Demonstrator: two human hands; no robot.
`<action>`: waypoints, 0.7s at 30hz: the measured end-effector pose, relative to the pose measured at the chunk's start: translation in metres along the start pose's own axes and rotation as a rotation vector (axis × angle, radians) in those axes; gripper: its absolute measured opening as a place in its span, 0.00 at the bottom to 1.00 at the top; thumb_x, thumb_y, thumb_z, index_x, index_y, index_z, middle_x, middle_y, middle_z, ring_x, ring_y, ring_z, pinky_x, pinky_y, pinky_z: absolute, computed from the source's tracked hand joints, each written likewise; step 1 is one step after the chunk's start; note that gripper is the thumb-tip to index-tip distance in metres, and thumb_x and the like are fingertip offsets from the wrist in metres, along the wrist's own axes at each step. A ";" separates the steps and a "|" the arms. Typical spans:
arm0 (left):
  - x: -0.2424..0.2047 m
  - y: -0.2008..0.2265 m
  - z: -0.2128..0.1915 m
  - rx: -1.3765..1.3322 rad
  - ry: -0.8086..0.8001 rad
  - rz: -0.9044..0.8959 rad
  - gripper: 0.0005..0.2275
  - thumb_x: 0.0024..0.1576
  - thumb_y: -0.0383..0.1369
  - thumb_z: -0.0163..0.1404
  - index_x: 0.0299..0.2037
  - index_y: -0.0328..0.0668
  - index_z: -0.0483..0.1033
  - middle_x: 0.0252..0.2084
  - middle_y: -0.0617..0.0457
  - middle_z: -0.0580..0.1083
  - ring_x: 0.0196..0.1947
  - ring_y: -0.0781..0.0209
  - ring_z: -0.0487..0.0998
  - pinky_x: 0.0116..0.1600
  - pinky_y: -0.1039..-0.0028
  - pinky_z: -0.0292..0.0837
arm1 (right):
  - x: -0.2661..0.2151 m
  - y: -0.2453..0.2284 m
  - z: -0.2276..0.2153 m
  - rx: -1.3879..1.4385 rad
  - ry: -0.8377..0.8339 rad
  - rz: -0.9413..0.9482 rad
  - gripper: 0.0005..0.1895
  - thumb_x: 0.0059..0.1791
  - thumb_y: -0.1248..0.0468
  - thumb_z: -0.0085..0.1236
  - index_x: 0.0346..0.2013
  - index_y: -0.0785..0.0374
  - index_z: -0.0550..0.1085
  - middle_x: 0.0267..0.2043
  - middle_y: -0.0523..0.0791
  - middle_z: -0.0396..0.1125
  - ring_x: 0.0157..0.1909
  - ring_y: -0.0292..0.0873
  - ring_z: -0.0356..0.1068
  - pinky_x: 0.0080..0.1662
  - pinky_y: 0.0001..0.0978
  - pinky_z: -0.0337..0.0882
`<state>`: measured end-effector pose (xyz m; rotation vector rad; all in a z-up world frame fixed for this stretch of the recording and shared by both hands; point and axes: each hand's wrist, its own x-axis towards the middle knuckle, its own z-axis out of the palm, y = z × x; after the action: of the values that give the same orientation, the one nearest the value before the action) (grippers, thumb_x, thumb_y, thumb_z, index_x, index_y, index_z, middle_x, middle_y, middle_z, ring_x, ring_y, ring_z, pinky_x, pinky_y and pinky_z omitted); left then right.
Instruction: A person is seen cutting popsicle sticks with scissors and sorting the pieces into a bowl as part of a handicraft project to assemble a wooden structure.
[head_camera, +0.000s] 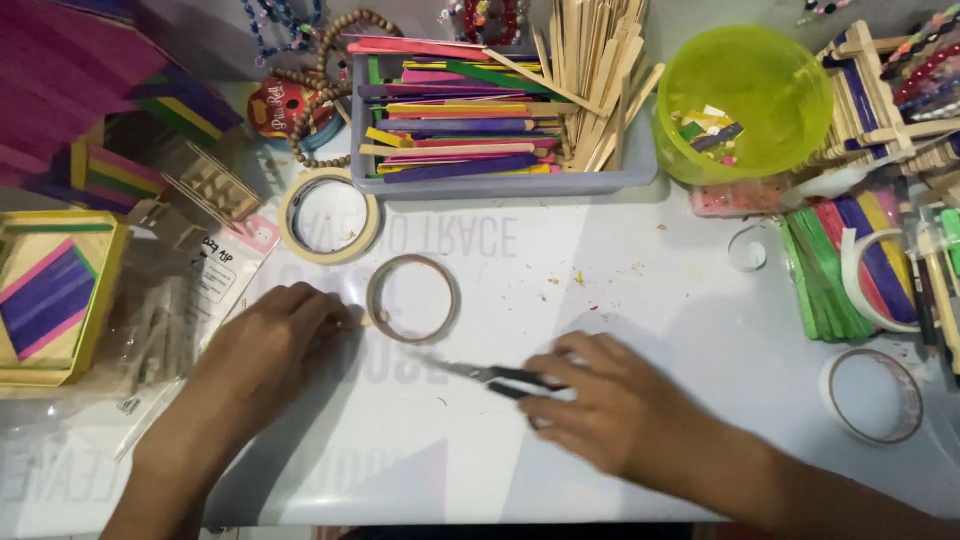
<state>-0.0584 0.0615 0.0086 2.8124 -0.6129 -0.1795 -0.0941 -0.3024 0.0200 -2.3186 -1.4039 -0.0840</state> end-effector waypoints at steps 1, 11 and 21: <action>0.001 0.004 0.002 -0.052 -0.016 0.023 0.08 0.58 0.36 0.54 0.44 0.45 0.77 0.39 0.49 0.76 0.34 0.43 0.79 0.34 0.53 0.75 | -0.004 0.004 -0.008 0.050 -0.009 0.042 0.03 0.51 0.62 0.59 0.40 0.53 0.77 0.51 0.46 0.68 0.48 0.52 0.64 0.48 0.45 0.68; 0.064 0.070 0.048 0.076 0.215 0.450 0.04 0.59 0.29 0.53 0.42 0.47 0.75 0.33 0.49 0.70 0.28 0.48 0.71 0.31 0.60 0.68 | -0.068 0.042 -0.028 -0.128 -0.634 0.811 0.18 0.46 0.53 0.54 0.51 0.40 0.67 0.47 0.35 0.68 0.48 0.47 0.71 0.50 0.48 0.69; 0.070 0.065 0.028 0.088 -0.089 0.318 0.07 0.60 0.38 0.52 0.38 0.47 0.75 0.33 0.52 0.74 0.31 0.44 0.77 0.33 0.54 0.73 | -0.100 0.075 -0.095 0.466 -0.578 1.347 0.20 0.37 0.63 0.82 0.41 0.46 0.86 0.28 0.38 0.76 0.30 0.34 0.71 0.36 0.22 0.75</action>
<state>-0.0251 -0.0312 -0.0050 2.7519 -1.1015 -0.2210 -0.0626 -0.4521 0.0554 -2.4156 0.2307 1.2008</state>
